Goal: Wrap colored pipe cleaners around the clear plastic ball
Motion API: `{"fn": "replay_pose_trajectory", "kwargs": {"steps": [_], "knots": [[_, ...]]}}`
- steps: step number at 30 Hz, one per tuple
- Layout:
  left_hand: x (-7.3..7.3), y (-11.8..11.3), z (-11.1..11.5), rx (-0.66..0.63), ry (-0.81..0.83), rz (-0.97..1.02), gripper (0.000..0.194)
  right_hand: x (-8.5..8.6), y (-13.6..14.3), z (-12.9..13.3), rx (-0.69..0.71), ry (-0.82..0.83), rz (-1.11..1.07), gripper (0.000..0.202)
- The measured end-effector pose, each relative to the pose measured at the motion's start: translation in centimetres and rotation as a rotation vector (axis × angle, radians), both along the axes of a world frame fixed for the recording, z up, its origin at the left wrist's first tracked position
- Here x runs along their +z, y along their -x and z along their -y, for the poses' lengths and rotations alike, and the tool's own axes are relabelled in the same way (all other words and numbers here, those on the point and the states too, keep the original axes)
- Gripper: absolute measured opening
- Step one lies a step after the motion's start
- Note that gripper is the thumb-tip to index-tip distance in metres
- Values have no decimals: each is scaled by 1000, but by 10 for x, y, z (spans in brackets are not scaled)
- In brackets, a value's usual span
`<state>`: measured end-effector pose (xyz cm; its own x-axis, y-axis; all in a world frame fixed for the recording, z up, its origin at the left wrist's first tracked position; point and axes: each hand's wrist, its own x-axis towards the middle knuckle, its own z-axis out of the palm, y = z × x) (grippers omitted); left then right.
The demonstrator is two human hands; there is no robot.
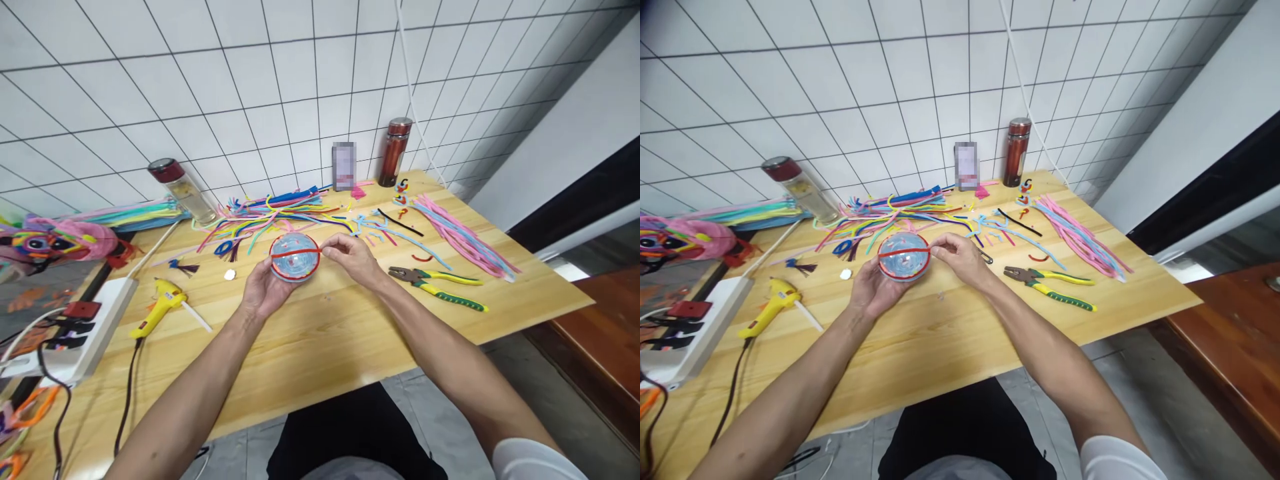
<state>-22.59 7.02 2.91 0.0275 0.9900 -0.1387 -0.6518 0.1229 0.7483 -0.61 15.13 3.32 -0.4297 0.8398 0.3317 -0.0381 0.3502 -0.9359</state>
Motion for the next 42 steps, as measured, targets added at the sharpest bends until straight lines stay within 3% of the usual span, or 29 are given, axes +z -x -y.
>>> {"fn": "replay_pose_trajectory", "kwargs": {"steps": [5, 10, 17, 30, 42], "knots": [[1, 1, 1, -24, 1, 11, 66, 2, 1, 2, 69, 92, -36, 28], [2, 2, 0, -12, -8, 10, 67, 4, -1, 3, 124, 83, -22, 26], [-1, 3, -2, -21, -15, 44, 60, 2, 0, 1, 92, 37, 27, 25], [-10, 7, -3, -35, -4, 141, 57, 2, -1, 0, 86, 95, 31, 28], [-6, 7, -2, -64, -6, 163, 57, 3, 1, 3, 95, 110, 16, 32]]}}
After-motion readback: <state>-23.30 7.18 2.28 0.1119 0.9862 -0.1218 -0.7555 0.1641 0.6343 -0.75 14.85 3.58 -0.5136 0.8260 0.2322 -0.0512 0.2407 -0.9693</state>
